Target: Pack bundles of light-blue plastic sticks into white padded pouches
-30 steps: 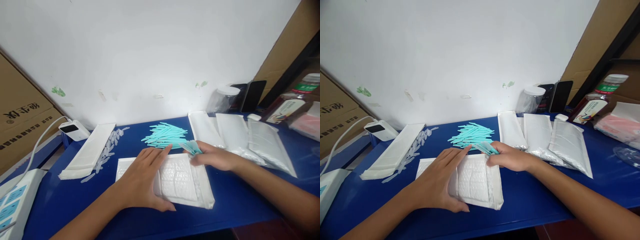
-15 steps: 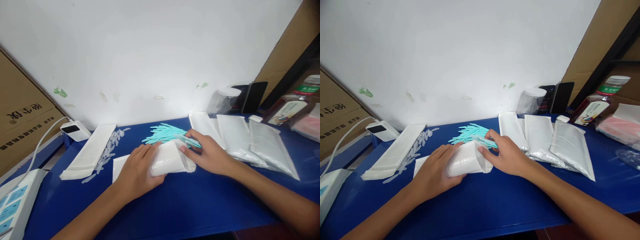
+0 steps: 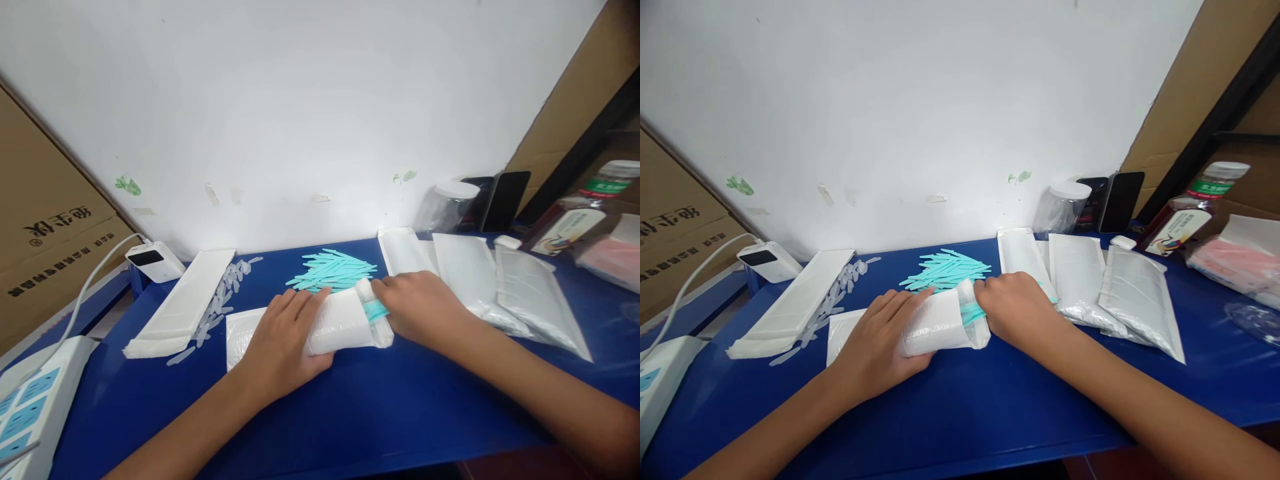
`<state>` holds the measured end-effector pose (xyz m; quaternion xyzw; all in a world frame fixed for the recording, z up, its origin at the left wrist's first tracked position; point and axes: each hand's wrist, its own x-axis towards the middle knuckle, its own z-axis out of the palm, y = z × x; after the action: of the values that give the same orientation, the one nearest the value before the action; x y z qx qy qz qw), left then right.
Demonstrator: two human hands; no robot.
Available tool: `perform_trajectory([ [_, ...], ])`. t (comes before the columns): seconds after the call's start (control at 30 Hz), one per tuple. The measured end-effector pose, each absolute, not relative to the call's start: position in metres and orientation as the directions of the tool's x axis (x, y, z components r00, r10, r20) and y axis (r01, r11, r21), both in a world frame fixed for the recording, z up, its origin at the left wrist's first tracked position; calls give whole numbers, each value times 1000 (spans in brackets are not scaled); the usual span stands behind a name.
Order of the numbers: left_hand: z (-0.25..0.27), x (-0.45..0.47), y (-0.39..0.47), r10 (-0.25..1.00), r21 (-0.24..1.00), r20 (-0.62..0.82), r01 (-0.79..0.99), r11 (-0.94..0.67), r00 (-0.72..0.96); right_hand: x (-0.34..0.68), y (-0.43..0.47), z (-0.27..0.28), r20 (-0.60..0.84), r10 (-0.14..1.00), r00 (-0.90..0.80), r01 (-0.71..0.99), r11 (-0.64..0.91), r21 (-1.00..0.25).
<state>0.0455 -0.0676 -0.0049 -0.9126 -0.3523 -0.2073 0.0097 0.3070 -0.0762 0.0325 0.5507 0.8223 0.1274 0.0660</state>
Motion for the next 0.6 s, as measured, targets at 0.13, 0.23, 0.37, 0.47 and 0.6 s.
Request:
perform_trajectory([
  [0.13, -5, 48, -68, 679, 222, 453, 664, -714, 578, 280, -78, 73, 39, 930, -364, 875, 328, 355],
  [0.23, 1, 49, -70, 691, 288, 566, 677, -677, 450, 256, -78, 112, 111, 885, -453, 831, 374, 412],
  [0.37, 17, 43, -74, 709, 441, 684, 677, -589, 171, 236, -80, 165, 292, 660, -692, 698, 509, 504],
  [0.47, 27, 33, -75, 696, 571, 717, 614, -545, -49, 238, -88, 194, 448, 520, -727, 679, 449, 581],
  [0.6, 32, 26, -75, 661, 638, 727, 541, -548, -188, 252, -97, 198, 688, 434, -581, 807, 413, 421],
])
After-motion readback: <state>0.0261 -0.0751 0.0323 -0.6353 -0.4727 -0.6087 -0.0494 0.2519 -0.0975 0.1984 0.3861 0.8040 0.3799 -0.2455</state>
